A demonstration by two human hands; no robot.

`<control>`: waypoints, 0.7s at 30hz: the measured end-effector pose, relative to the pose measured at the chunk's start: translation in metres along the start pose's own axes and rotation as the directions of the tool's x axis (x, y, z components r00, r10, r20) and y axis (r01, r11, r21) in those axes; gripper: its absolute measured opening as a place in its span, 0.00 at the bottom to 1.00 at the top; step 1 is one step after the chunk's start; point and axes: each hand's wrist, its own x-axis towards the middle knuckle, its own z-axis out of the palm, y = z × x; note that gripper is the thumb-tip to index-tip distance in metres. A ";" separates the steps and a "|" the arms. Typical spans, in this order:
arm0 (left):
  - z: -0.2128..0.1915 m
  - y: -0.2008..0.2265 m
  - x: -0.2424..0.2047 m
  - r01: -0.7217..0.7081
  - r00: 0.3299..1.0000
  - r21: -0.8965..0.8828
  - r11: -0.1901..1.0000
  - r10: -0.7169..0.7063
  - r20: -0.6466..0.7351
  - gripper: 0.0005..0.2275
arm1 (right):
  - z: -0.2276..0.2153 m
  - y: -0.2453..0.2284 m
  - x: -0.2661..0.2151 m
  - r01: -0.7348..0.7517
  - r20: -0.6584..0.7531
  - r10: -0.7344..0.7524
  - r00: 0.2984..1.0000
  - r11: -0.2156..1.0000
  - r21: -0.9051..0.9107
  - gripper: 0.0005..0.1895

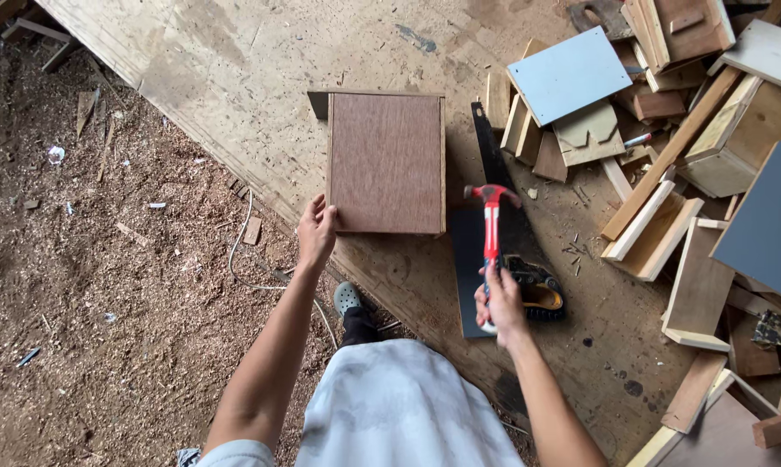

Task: The person assembles a small wooden box by nailing a side panel to a base, then attaching a top panel. They use a hammer to drive nails and a hand saw to trim excess wood from the top panel. The box is flipped and adjusted during assembly.

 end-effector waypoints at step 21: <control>0.040 0.071 0.114 -0.088 0.996 0.198 0.976 0.086 0.019 0.28 | 0.052 -0.094 0.159 0.073 -0.126 -0.049 0.991 0.978 0.194 0.17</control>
